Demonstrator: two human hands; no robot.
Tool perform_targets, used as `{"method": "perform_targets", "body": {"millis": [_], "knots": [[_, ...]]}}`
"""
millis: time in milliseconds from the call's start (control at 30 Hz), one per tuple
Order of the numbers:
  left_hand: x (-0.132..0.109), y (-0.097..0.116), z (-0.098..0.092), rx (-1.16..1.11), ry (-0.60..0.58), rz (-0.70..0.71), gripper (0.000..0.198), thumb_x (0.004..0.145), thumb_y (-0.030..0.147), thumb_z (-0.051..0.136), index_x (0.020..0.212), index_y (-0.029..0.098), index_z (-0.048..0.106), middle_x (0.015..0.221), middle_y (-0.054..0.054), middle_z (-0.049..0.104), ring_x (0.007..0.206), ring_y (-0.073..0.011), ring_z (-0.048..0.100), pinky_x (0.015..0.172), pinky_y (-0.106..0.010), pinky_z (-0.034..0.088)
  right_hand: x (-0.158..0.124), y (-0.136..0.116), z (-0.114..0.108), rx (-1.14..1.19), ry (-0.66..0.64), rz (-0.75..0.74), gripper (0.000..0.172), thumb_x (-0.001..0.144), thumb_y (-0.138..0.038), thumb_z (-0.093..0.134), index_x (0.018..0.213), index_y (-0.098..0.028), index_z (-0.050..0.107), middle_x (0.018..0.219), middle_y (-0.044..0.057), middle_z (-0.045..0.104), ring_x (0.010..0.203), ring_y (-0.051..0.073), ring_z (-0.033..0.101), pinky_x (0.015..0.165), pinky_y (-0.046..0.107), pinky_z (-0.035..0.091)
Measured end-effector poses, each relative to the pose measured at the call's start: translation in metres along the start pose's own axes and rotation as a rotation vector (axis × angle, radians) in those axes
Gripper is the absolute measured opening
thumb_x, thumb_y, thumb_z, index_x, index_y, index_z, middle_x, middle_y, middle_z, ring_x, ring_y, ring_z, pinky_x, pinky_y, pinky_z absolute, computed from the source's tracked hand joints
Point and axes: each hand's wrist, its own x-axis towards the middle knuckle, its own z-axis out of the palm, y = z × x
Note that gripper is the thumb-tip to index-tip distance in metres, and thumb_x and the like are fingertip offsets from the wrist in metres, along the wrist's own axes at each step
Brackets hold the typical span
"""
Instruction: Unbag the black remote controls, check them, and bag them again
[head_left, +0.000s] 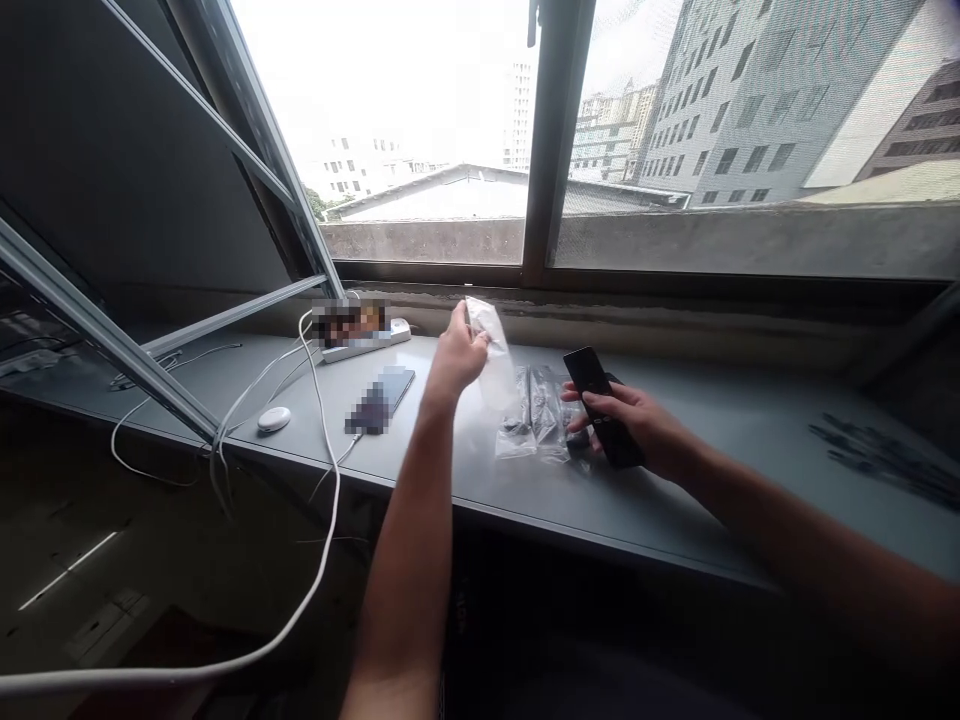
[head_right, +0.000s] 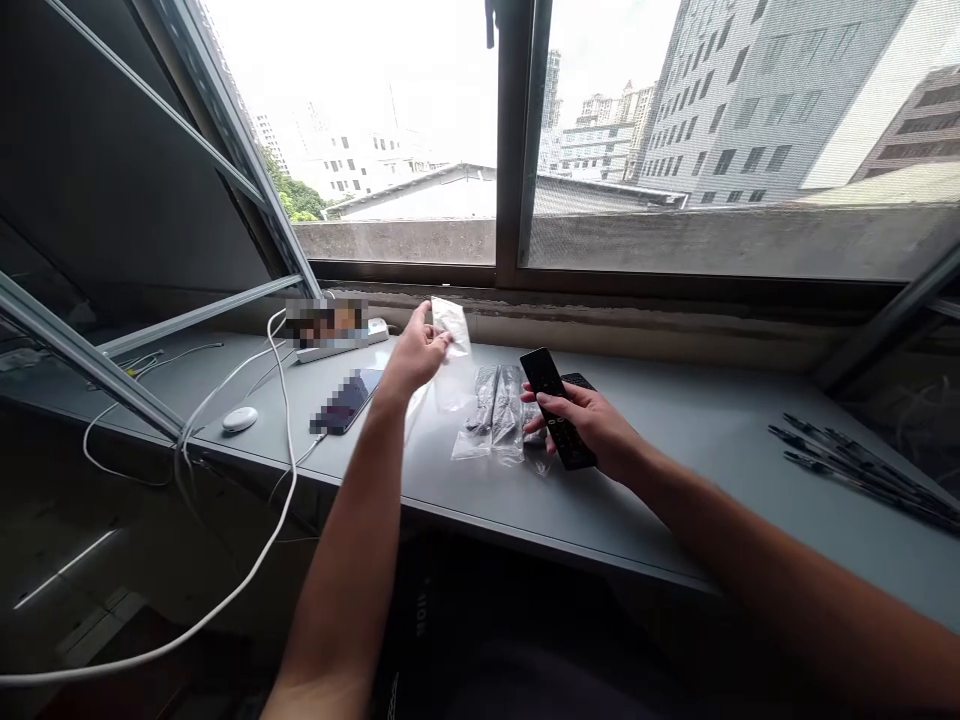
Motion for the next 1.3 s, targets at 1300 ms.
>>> {"method": "perform_targets", "body": {"millis": [1300], "knots": [[0.021, -0.049, 0.078, -0.084, -0.396, -0.084, 0.047, 0.104, 0.064, 0.076, 0.109, 0.018, 0.083, 0.104, -0.015, 0.086, 0.09, -0.0226, 0.08, 0.084, -0.033, 0.057, 0.006, -0.01, -0.01, 0.46, -0.061, 0.238, 0.041, 0.114, -0.052, 0.056, 0.123, -0.02, 0.078, 0.079, 0.003, 0.054, 0.059, 0.018, 0.045, 0.043, 0.027, 0.048]]}}
